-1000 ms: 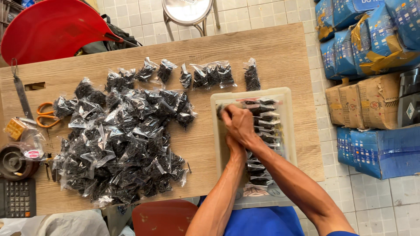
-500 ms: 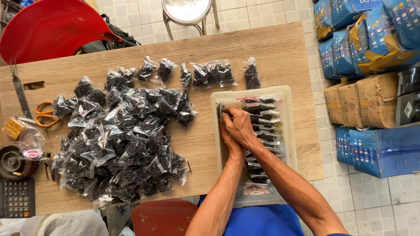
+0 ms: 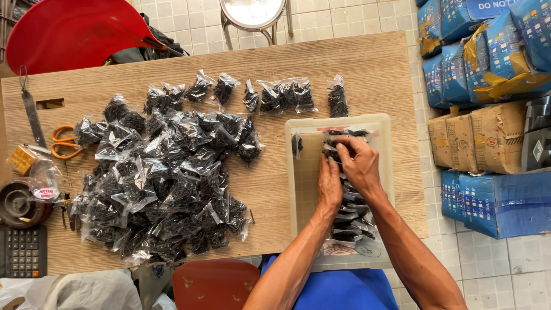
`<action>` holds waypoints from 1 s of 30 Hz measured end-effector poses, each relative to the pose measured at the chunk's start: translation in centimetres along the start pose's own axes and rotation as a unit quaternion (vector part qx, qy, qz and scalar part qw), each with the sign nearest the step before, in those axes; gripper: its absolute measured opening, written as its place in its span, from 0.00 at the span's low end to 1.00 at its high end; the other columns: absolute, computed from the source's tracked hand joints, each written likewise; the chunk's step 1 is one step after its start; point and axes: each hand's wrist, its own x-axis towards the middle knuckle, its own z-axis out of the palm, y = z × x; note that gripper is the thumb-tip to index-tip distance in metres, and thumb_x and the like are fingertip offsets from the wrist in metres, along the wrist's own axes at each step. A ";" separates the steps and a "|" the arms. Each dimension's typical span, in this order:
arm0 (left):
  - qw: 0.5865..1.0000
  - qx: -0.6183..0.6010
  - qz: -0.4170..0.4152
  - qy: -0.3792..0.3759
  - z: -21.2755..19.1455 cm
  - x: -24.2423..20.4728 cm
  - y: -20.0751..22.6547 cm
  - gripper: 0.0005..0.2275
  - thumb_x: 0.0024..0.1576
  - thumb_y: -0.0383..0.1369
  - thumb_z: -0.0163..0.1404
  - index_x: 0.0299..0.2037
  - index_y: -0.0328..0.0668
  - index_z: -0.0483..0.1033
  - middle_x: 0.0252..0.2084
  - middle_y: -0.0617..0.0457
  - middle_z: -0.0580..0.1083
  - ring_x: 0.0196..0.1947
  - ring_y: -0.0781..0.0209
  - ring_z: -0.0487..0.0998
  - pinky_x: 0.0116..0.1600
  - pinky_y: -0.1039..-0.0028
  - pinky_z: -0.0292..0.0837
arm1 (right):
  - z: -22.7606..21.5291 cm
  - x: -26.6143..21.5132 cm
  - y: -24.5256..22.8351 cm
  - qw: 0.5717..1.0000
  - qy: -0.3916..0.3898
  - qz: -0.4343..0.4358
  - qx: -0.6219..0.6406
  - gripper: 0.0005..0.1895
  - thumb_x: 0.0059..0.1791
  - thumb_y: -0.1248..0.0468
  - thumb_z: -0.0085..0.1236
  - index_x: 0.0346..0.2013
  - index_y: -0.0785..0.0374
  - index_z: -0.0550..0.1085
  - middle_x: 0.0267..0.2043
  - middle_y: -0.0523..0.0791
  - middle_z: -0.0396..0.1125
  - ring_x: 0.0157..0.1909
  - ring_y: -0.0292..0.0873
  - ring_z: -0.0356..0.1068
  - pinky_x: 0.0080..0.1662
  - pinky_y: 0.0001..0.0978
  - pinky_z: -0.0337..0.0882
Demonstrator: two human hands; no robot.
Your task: The person picks up plastic bags containing small black plastic items from a pile and places them into rows within a clear plastic tray.
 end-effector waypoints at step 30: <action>0.998 0.035 0.036 -0.027 -0.7 -2.1 0.4 0.40 0.70 0.59 0.17 0.82 0.31 0.44 0.82 0.27 0.44 0.83 0.31 0.41 0.79 0.35 0.29 | -6.3 -6.5 3.3 0.986 0.135 -0.072 -0.064 0.04 0.59 0.69 0.64 0.47 0.62 0.84 0.43 0.49 0.76 0.43 0.46 0.77 0.46 0.35 0.76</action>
